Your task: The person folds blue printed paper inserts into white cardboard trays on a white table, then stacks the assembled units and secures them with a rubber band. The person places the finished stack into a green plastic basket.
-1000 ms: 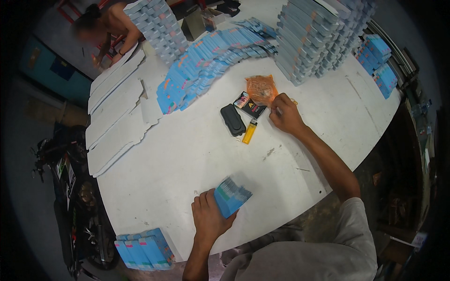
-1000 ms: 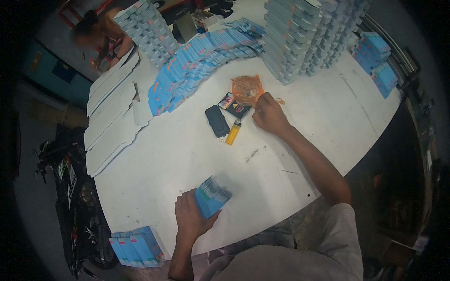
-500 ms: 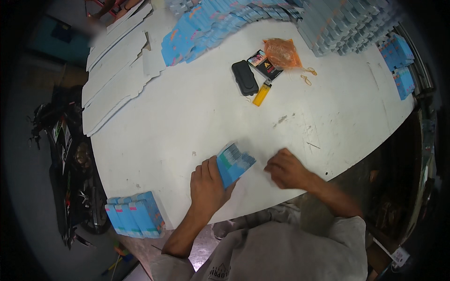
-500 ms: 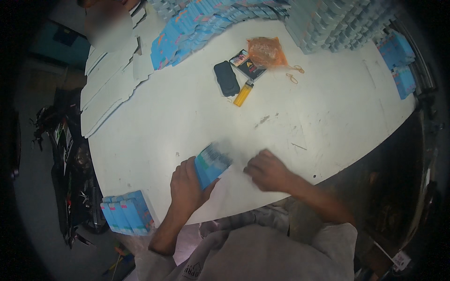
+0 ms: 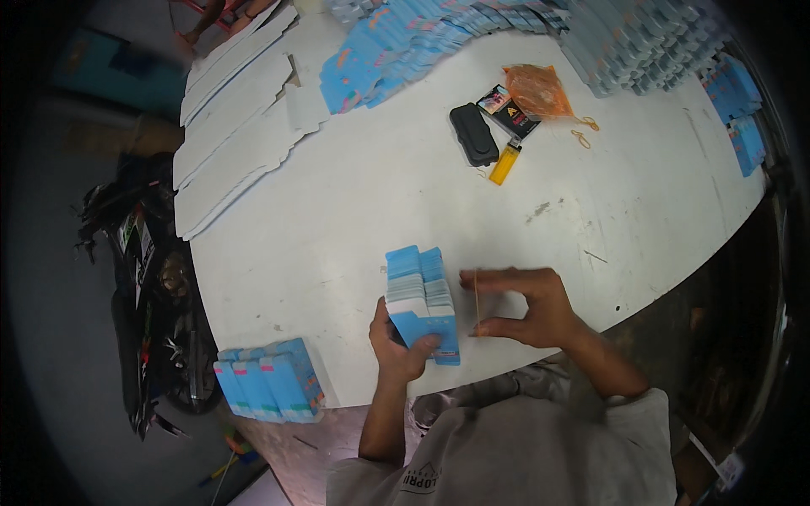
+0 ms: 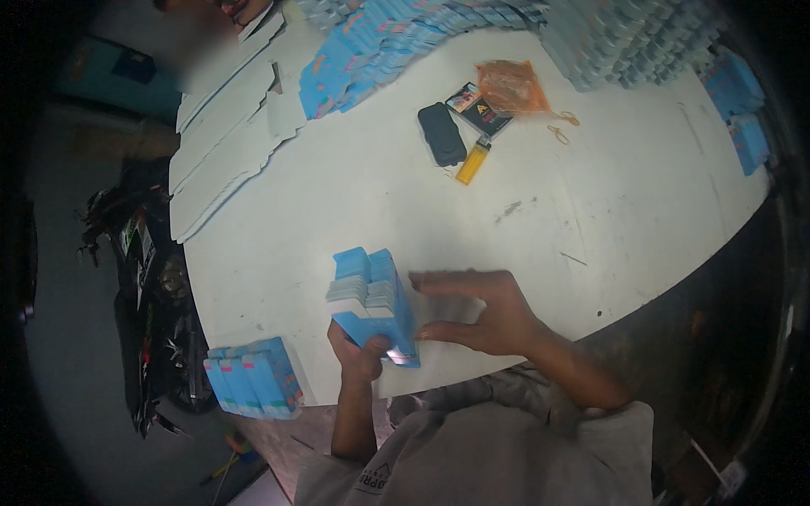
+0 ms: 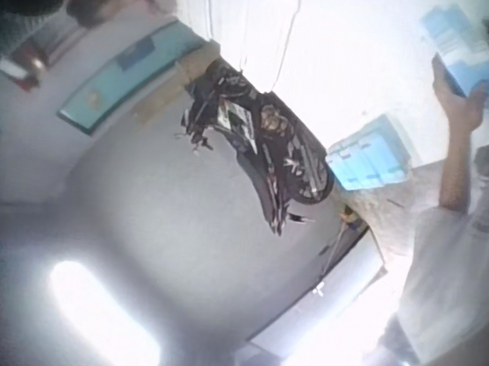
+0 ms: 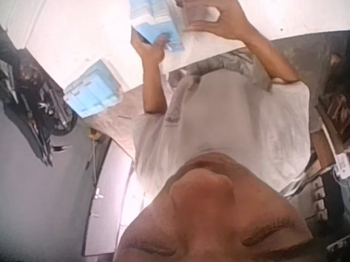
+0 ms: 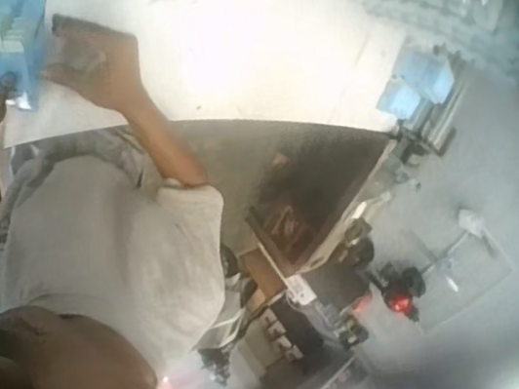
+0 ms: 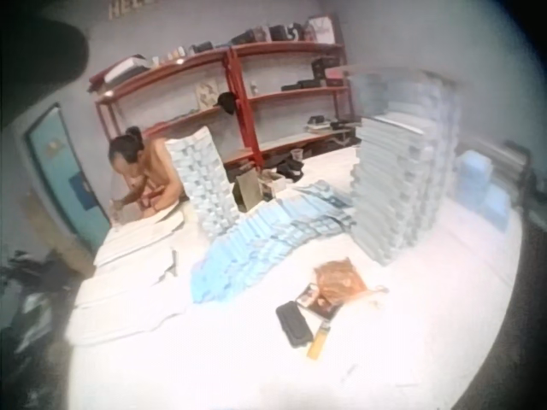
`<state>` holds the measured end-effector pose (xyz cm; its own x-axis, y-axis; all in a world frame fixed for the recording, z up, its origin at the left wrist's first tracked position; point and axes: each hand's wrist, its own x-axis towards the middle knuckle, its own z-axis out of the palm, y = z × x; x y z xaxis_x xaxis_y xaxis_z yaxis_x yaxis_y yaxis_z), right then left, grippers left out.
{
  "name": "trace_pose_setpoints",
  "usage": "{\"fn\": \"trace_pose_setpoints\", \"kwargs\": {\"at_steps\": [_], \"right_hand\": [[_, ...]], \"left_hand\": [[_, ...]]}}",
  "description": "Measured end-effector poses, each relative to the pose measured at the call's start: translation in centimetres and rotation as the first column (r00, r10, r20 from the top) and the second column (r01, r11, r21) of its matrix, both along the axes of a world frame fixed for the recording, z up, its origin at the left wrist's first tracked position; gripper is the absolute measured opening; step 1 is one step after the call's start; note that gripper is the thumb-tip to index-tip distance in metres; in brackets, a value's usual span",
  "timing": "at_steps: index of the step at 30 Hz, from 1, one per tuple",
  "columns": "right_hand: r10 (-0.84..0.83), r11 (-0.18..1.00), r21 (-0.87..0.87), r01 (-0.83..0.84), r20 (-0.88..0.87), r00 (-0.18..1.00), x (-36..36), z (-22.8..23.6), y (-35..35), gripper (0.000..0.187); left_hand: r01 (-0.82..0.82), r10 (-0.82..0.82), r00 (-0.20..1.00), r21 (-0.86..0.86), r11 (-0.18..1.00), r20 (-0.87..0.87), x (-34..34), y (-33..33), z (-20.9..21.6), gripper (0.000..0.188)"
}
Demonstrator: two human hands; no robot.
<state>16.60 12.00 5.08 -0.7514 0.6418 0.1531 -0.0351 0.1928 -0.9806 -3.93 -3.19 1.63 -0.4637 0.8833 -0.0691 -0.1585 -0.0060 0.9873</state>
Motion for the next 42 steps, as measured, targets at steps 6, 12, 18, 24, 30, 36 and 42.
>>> {"fn": "trace_pose_setpoints", "kwargs": {"at_steps": [6,12,18,24,30,36,42], "right_hand": [[0.171,0.978,-0.150,-0.148,0.153,0.973,-2.7,2.4,2.6,0.108],[0.278,0.945,-0.220,-0.243,0.143,0.950,-3.5,2.2,2.8,0.115],[0.097,0.954,-0.291,-0.070,0.078,0.992,-3.8,1.9,3.2,0.109],[-0.151,0.914,-0.395,0.096,-0.110,0.982,0.0,-1.2,4.4,0.101],[-0.038,0.972,0.235,0.021,0.071,0.997,-2.6,-3.3,0.2,0.097],[0.022,0.936,0.334,-0.109,0.254,0.967,-3.1,-3.6,0.9,0.099],[0.101,0.966,0.204,-0.158,0.267,0.958,-3.2,-4.2,1.3,0.098]], "left_hand": [[0.050,-0.049,0.999,0.041,0.998,-0.023,0.6,0.2,0.1,0.087],[0.104,-0.099,0.986,0.033,0.994,-0.137,-0.2,0.6,0.3,0.091],[0.048,-0.039,0.964,0.027,0.998,-0.262,-0.6,1.1,-0.4,0.086],[0.098,-0.268,0.440,-0.251,0.963,-0.857,-2.3,3.4,3.9,0.081],[0.029,-0.406,0.206,-0.409,0.912,-0.890,-1.3,3.7,3.6,0.086],[0.017,-0.362,0.373,-0.384,0.923,-0.854,-1.7,2.4,2.3,0.102],[0.063,-0.221,0.525,-0.221,0.973,-0.822,-3.9,-0.7,-0.9,0.124]]}}
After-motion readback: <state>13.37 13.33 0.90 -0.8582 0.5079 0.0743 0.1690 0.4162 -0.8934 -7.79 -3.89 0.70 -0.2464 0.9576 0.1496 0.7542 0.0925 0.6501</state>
